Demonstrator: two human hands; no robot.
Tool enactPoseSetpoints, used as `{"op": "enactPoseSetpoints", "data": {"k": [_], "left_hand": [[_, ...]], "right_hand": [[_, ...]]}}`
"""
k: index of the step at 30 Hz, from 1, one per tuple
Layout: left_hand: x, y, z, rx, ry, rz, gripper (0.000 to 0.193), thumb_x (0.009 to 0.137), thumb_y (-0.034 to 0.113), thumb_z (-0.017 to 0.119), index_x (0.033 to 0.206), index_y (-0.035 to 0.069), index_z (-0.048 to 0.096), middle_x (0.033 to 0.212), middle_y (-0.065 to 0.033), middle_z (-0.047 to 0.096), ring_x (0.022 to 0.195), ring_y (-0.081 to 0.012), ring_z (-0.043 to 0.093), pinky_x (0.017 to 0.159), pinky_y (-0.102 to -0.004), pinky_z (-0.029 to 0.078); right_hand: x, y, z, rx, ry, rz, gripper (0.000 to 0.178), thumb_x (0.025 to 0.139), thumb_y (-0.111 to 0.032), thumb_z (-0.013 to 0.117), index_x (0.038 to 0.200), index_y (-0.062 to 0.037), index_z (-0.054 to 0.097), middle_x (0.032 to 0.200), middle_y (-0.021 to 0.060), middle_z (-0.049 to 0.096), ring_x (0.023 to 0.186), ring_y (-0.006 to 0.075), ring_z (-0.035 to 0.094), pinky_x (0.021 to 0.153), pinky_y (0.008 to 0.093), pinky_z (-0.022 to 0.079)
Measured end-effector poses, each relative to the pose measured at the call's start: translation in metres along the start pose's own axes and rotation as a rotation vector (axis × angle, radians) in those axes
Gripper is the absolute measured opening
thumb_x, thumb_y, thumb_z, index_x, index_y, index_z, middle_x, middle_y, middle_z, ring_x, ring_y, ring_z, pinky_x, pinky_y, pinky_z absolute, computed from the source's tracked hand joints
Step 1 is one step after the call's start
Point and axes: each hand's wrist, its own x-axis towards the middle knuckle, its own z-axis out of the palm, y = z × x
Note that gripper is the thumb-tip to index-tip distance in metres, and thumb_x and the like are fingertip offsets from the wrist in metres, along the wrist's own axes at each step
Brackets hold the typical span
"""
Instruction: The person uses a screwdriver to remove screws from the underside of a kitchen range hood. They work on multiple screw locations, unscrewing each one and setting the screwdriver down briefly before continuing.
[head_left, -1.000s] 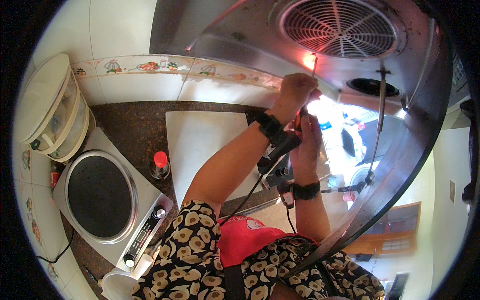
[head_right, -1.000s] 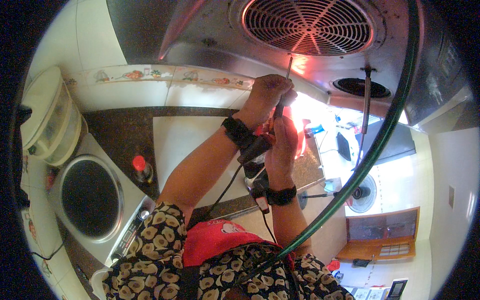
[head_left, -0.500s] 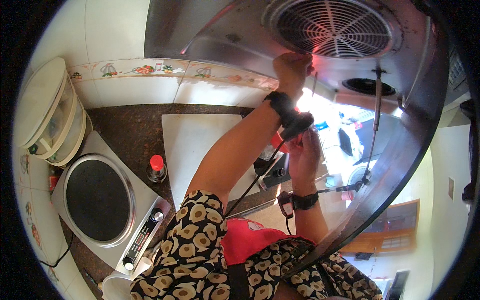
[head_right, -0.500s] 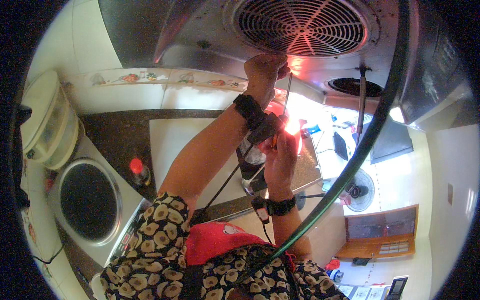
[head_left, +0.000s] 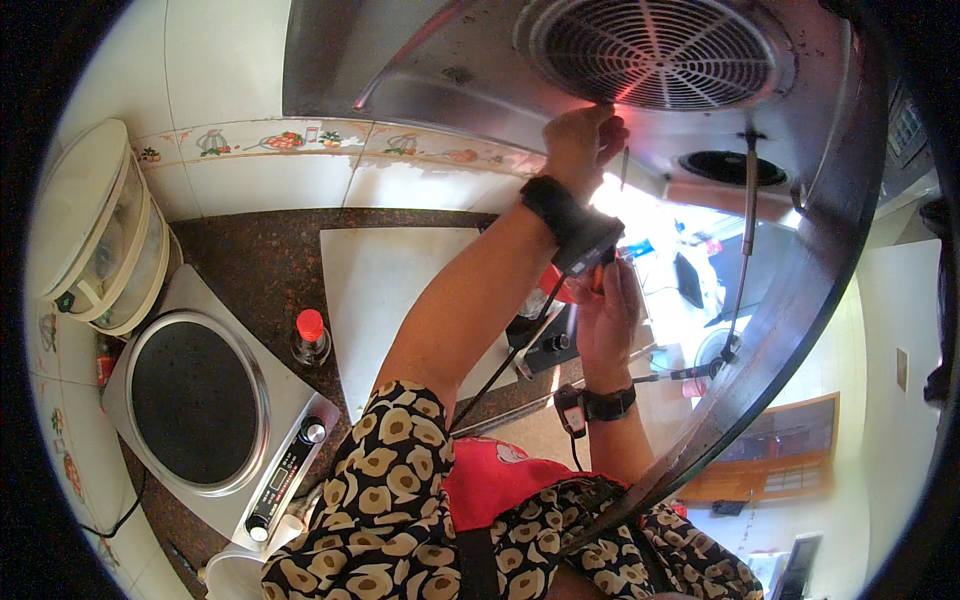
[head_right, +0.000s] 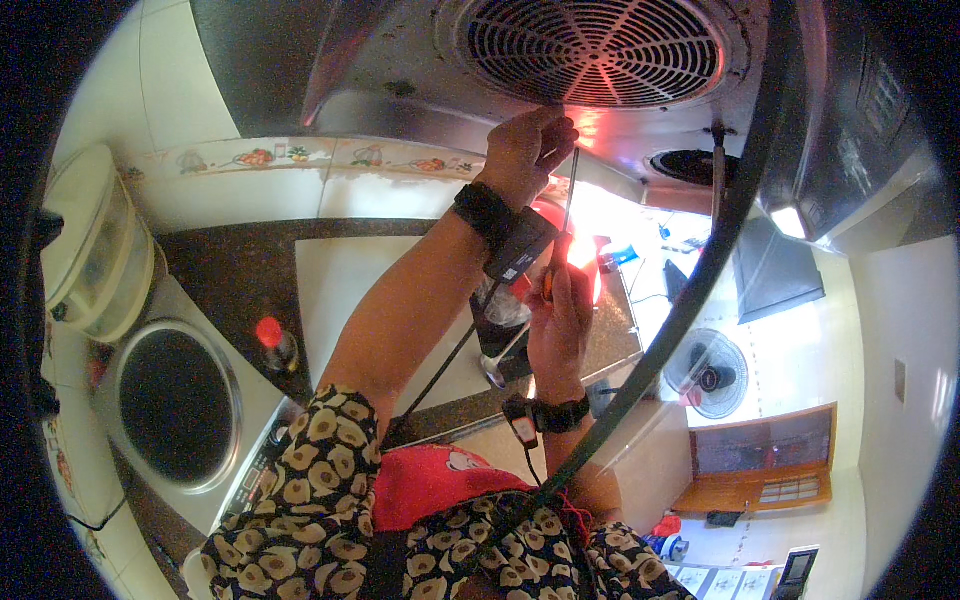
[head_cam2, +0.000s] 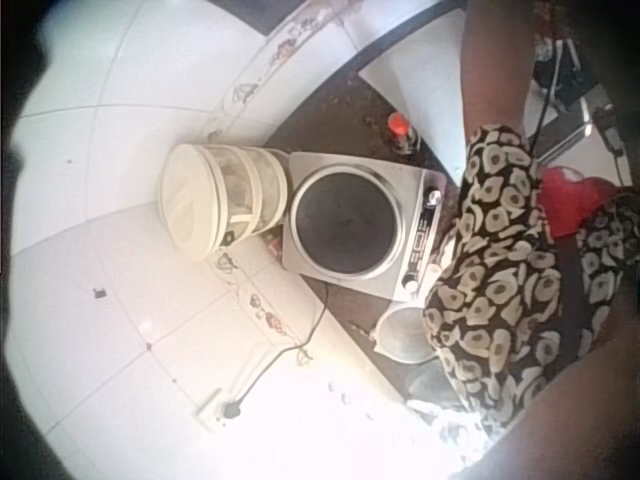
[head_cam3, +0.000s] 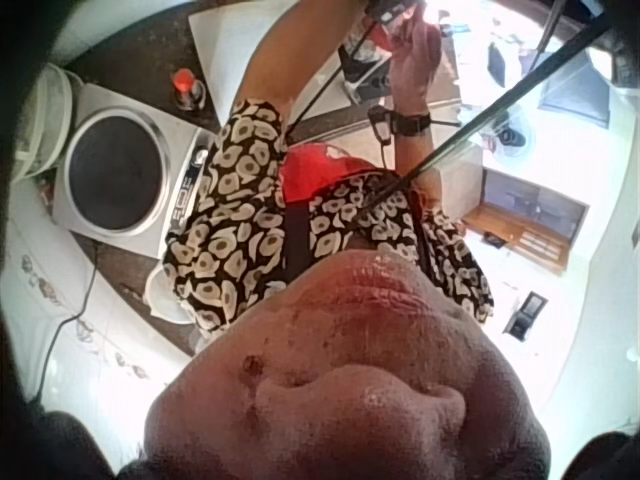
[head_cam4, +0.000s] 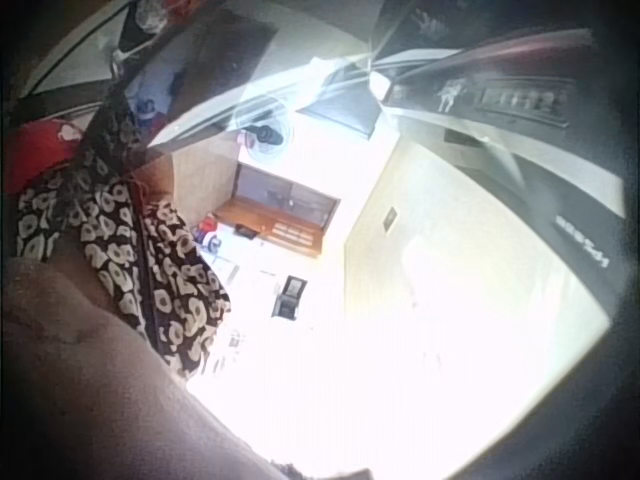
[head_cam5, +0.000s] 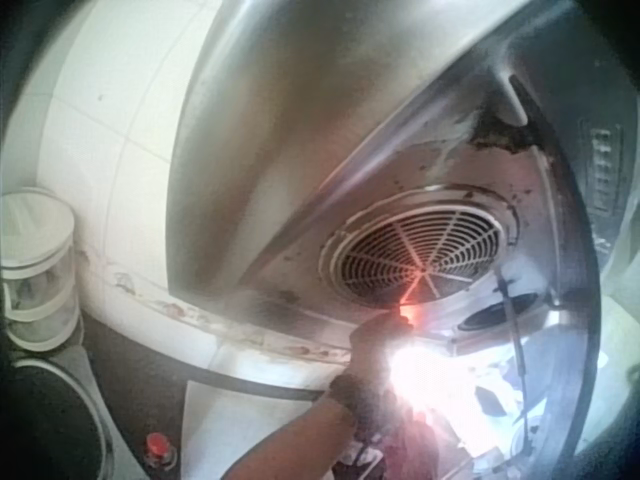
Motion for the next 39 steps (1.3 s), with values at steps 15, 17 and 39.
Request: {"op": "enactPoseSetpoints", "data": {"k": [15, 17, 39], "left_hand": [[-0.005, 0.001, -0.007, 0.071, -0.092, 0.096, 0.016, 0.090, 0.009, 0.061, 0.095, -0.007, 0.062, 0.085, -0.0170, 0.067, 0.072, -0.0255, 0.067, 0.072, -0.0364, 0.060], [-0.002, -0.001, -0.007, 0.094, -0.080, 0.085, 0.017, 0.091, 0.009, 0.061, 0.096, -0.007, 0.062, 0.084, -0.0174, 0.067, 0.072, -0.0257, 0.068, 0.071, -0.0365, 0.060], [-0.016, -0.002, 0.000, 0.386, 0.015, 0.083, 0.015, 0.088, 0.007, 0.060, 0.090, -0.008, 0.063, 0.082, -0.0173, 0.067, 0.071, -0.0251, 0.068, 0.069, -0.0344, 0.060]], "right_hand": [[0.031, 0.006, 0.016, 0.096, -0.045, 0.045, 0.016, 0.099, -0.016, 0.053, 0.111, -0.0069, 0.057, 0.102, 0.0053, 0.066, 0.093, 0.0185, 0.065, 0.081, 0.0362, 0.055], [0.032, 0.006, 0.017, 0.115, -0.061, 0.035, 0.015, 0.099, -0.016, 0.053, 0.111, -0.0076, 0.057, 0.102, 0.0049, 0.066, 0.093, 0.0184, 0.065, 0.081, 0.0359, 0.055], [0.043, 0.012, 0.026, 0.165, -0.024, 0.002, 0.016, 0.100, -0.016, 0.051, 0.109, -0.0051, 0.056, 0.092, 0.0019, 0.059, 0.078, 0.0128, 0.057, 0.075, 0.0281, 0.051]]}}
